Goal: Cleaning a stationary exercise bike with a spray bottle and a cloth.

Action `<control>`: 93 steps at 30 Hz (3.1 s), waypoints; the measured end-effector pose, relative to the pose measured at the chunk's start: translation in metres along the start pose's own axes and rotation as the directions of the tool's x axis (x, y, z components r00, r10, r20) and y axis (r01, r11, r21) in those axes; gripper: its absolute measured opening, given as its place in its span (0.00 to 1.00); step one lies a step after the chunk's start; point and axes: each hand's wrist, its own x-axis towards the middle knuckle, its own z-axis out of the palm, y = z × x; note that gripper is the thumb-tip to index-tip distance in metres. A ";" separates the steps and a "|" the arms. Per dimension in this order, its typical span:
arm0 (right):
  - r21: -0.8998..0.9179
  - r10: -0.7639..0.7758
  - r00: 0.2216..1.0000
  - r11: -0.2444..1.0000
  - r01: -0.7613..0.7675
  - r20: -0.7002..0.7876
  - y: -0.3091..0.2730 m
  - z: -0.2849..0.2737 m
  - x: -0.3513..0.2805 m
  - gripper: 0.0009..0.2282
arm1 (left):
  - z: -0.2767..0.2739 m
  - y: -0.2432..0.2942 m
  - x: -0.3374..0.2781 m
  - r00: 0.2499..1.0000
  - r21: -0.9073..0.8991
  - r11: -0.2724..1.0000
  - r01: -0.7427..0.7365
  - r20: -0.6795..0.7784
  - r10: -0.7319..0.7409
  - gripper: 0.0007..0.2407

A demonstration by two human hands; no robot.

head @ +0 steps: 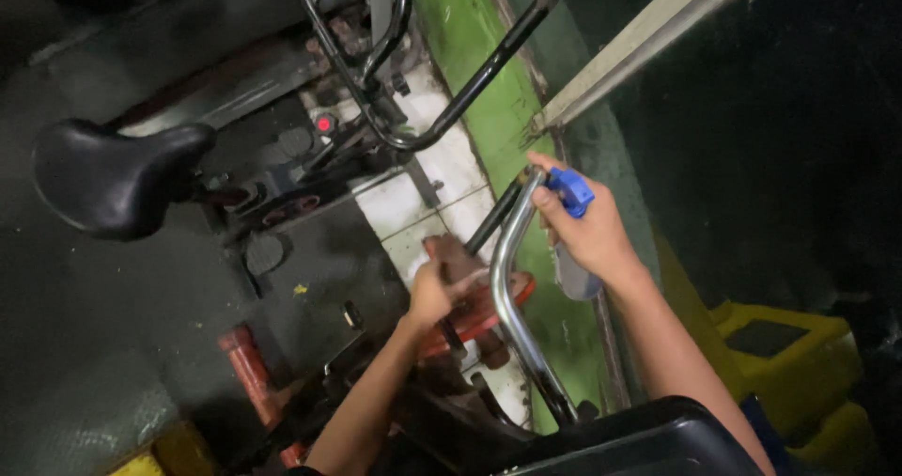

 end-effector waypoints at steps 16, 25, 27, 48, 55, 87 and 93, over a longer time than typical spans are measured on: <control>-0.184 0.089 0.996 0.979 -0.089 -0.008 -0.030 -0.005 0.001 0.20 | 0.023 0.013 0.047 0.994 -0.209 0.977 0.041 0.104 -0.019 0.23; -0.150 0.075 0.997 0.986 -0.078 -0.021 -0.031 0.000 -0.001 0.20 | 0.002 0.027 0.034 0.995 -0.383 0.923 -0.029 0.080 0.065 0.23; -0.269 0.049 0.997 0.961 -0.063 -0.060 -0.040 -0.003 -0.008 0.20 | 0.023 0.049 0.085 0.975 -0.638 0.765 -0.093 0.097 0.200 0.24; -0.175 0.093 0.963 0.975 -0.140 -0.251 -0.019 -0.099 -0.105 0.22 | -0.107 0.287 0.015 0.654 -0.040 0.739 -0.673 0.435 0.619 0.07; -0.122 0.067 0.965 0.987 -0.101 -0.253 -0.018 -0.103 -0.136 0.21 | -0.018 0.194 -0.063 0.501 0.053 0.498 -0.865 0.049 0.864 0.07; -0.238 -0.342 0.765 0.939 0.249 -0.546 -0.088 -0.073 -0.410 0.25 | -0.099 0.143 -0.204 0.954 -0.757 0.592 0.276 0.291 -0.073 0.15; -0.035 -0.348 0.921 0.937 0.347 -0.173 -0.086 -0.071 -0.438 0.18 | -0.135 0.177 -0.278 0.961 -0.503 0.862 0.068 0.264 0.078 0.13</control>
